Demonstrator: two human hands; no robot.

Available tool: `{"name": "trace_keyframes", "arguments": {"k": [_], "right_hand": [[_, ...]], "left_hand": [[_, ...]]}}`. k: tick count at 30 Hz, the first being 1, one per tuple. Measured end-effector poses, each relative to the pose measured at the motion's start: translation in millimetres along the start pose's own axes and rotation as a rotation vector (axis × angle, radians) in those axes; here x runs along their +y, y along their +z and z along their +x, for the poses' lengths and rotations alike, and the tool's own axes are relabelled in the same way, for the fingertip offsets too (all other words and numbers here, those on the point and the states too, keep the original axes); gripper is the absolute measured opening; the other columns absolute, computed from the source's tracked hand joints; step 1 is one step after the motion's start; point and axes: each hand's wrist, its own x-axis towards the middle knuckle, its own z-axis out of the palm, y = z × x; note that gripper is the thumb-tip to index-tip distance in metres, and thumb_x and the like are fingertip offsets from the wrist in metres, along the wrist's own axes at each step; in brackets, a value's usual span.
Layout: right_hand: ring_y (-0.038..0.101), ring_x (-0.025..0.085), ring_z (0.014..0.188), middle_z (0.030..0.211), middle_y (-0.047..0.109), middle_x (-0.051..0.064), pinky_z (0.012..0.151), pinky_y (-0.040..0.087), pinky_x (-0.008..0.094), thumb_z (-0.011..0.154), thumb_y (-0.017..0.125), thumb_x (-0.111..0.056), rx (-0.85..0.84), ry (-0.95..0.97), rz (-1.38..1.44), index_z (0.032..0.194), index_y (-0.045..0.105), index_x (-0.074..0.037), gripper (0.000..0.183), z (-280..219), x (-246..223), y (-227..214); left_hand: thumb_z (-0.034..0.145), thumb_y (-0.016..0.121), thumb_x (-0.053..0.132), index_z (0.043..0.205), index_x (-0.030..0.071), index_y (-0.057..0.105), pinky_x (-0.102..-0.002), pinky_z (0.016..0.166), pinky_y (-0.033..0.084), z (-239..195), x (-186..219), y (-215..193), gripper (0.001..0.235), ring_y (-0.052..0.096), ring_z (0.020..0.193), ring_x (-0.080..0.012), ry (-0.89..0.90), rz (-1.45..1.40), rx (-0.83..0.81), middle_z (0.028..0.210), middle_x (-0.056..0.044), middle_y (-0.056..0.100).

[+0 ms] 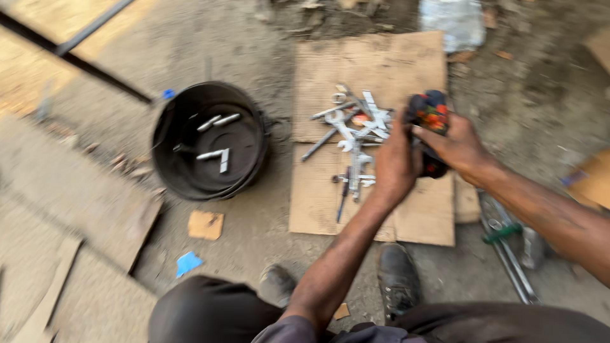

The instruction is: The person sits on the ground and wipes various metal tools with a cloth, then places them into a black bucket. The tools include wrenches, sockets, and screwdrivers.

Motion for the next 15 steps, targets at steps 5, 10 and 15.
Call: {"name": "trace_keyframes", "arguments": {"k": [5, 10, 15], "right_hand": [[0.062, 0.008, 0.084, 0.098, 0.071, 0.004, 0.069, 0.052, 0.029, 0.100, 0.073, -0.020, 0.169, 0.007, -0.092, 0.114, 0.071, -0.001, 0.024, 5.8, 24.4, -7.0], [0.067, 0.015, 0.076, 0.095, 0.070, 0.004, 0.064, 0.057, 0.037, 0.102, 0.073, -0.023, 0.306, 0.322, 0.124, 0.110, 0.069, -0.006, 0.019, 15.9, 11.9, -13.0], [0.072, 0.018, 0.076, 0.098, 0.073, 0.004, 0.062, 0.061, 0.046, 0.102, 0.068, -0.028, 0.257, 0.313, 0.432, 0.113, 0.069, -0.010, 0.021, 12.0, -5.0, -38.1]], "left_hand": [[0.082, 0.071, 0.012, 0.161, 0.008, 0.020, -0.046, 0.083, 0.058, 6.7, 36.7, -22.7, 0.094, 0.074, 0.095, -0.0359, -0.124, -0.074, -0.181, 0.114, -0.018, 0.074], [0.078, 0.078, 0.012, 0.158, 0.005, 0.033, -0.043, 0.086, 0.058, 13.5, 17.0, -30.3, 0.092, 0.074, 0.100, -0.0327, -0.063, -0.247, -0.075, 0.115, -0.018, 0.073], [0.092, 0.062, 0.015, 0.115, 0.002, 0.064, -0.040, 0.067, 0.055, 51.1, -92.7, -85.3, 0.027, 0.070, 0.078, -0.0241, -0.314, -0.104, 0.127, 0.091, -0.013, 0.074]]}}
